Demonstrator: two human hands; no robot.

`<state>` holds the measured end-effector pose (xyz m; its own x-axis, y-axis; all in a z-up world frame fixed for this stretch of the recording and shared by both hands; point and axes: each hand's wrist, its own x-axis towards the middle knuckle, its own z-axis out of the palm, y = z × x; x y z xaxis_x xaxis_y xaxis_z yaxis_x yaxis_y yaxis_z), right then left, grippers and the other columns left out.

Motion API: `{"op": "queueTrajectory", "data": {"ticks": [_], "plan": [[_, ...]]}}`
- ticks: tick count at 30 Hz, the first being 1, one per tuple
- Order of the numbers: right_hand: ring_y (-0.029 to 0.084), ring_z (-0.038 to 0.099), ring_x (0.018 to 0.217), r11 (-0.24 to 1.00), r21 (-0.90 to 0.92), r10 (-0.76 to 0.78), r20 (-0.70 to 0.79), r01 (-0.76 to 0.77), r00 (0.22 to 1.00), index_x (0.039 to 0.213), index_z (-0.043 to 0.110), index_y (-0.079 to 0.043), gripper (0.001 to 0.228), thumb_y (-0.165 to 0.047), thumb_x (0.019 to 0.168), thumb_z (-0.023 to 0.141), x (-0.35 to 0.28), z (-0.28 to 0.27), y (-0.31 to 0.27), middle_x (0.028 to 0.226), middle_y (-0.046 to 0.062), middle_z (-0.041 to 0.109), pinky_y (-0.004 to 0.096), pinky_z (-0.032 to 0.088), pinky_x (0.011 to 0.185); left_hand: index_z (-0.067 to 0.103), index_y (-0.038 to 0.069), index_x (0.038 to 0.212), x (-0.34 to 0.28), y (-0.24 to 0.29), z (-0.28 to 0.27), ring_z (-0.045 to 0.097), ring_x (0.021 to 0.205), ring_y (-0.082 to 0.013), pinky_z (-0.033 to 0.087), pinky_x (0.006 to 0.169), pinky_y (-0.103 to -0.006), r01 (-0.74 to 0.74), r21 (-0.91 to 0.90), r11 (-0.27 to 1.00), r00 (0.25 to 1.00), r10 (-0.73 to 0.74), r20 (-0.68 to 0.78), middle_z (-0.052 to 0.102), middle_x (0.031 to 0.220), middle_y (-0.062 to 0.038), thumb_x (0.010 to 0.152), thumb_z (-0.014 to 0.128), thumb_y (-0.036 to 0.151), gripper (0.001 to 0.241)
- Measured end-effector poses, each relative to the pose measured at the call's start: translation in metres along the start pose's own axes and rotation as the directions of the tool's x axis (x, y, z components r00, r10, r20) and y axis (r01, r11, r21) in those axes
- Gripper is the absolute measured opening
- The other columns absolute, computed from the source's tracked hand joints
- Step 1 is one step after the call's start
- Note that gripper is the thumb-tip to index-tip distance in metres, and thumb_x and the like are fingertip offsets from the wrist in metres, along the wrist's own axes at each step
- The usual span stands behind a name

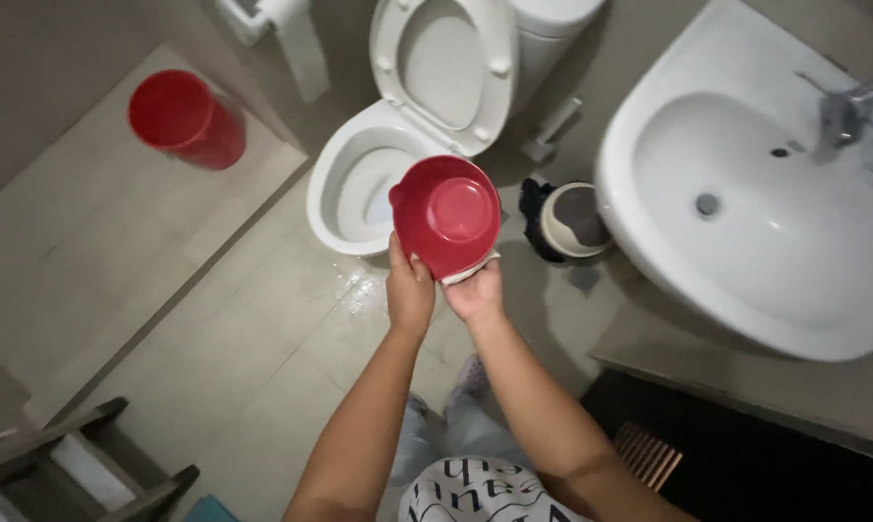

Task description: The person pours a white cleaning solution from a red scoop into a toilet bowl and scrubs the interior with a toilet brush. After cleaning, the person rinses the scoop and brush at the sink, then washes their hands and places a mug on a wall-mounted rack.

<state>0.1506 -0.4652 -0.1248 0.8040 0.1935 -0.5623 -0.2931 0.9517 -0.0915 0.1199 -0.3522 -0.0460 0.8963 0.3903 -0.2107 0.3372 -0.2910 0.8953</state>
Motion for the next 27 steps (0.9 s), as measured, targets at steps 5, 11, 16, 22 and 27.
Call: {"op": "queueTrajectory", "data": {"ticks": [5, 11, 16, 22, 27], "plan": [[0.026, 0.062, 0.123, 0.929, -0.262, -0.212, 0.197, 0.260, 0.957, 0.137, 0.056, -0.011, 0.048, -0.044, 0.107, 0.037, 0.005, -0.002, -0.071, 0.135, 0.008, 0.065, 0.046, 0.050, 0.107, 0.020, 0.020, 0.162, -0.015, 0.014, 0.031, 0.070, 0.098, -0.0456, 0.052, 0.082, -0.0535, 0.073, 0.141, 0.987, 0.990, -0.089, 0.109, 0.071, 0.109, -0.028, 0.101, 0.044, 0.012, 0.066], [0.023, 0.067, 0.112, 0.883, -0.439, -0.162, 0.046, 0.165, 0.986, 0.134, 0.059, -0.011, 0.047, -0.047, 0.106, 0.046, 0.013, 0.001, -0.140, 0.125, 0.008, 0.068, 0.041, 0.057, 0.093, 0.027, 0.017, 0.159, 0.000, 0.014, 0.038, 0.068, 0.073, -0.0326, 0.055, 0.063, -0.0450, -0.086, 0.028, 0.996, 0.958, 0.075, 0.276, 0.071, 0.094, -0.022, 0.099, 0.047, 0.009, 0.064], [0.026, 0.068, 0.116, 0.874, -0.422, -0.214, 0.109, 0.240, 0.971, 0.134, 0.056, -0.007, 0.045, -0.041, 0.107, 0.047, -0.007, 0.026, -0.168, 0.127, 0.012, 0.068, 0.043, 0.058, 0.099, 0.039, 0.016, 0.155, 0.002, 0.086, 0.018, 0.053, 0.050, -0.0205, 0.044, 0.045, -0.0388, 0.171, 0.040, 0.984, 0.878, -0.171, 0.447, 0.063, 0.077, -0.015, 0.101, 0.043, 0.014, 0.055], [0.030, 0.075, 0.097, 0.583, -0.720, -0.452, 0.098, 0.377, 0.886, 0.135, 0.050, -0.001, 0.039, -0.028, 0.108, 0.049, -0.032, 0.060, -0.235, 0.117, 0.021, 0.072, 0.044, 0.064, 0.081, 0.037, 0.010, 0.152, -0.001, 0.151, 0.056, 0.072, 0.065, -0.0296, 0.058, 0.064, -0.0420, -0.150, 0.129, 0.980, 0.912, 0.087, 0.400, 0.074, 0.092, -0.021, 0.101, 0.046, 0.015, 0.051], [0.024, 0.073, 0.088, 0.354, -0.758, -0.480, 0.355, 0.548, 0.802, 0.131, 0.055, 0.001, 0.042, -0.032, 0.111, 0.039, -0.081, 0.092, -0.304, 0.109, 0.016, 0.071, 0.041, 0.066, 0.077, 0.031, 0.012, 0.156, -0.019, 0.205, 0.116, 0.072, 0.104, -0.0448, 0.054, 0.089, -0.0504, -0.309, 0.053, 0.950, 0.905, 0.277, 0.323, 0.070, 0.115, -0.028, 0.102, 0.047, 0.014, 0.056]]}}
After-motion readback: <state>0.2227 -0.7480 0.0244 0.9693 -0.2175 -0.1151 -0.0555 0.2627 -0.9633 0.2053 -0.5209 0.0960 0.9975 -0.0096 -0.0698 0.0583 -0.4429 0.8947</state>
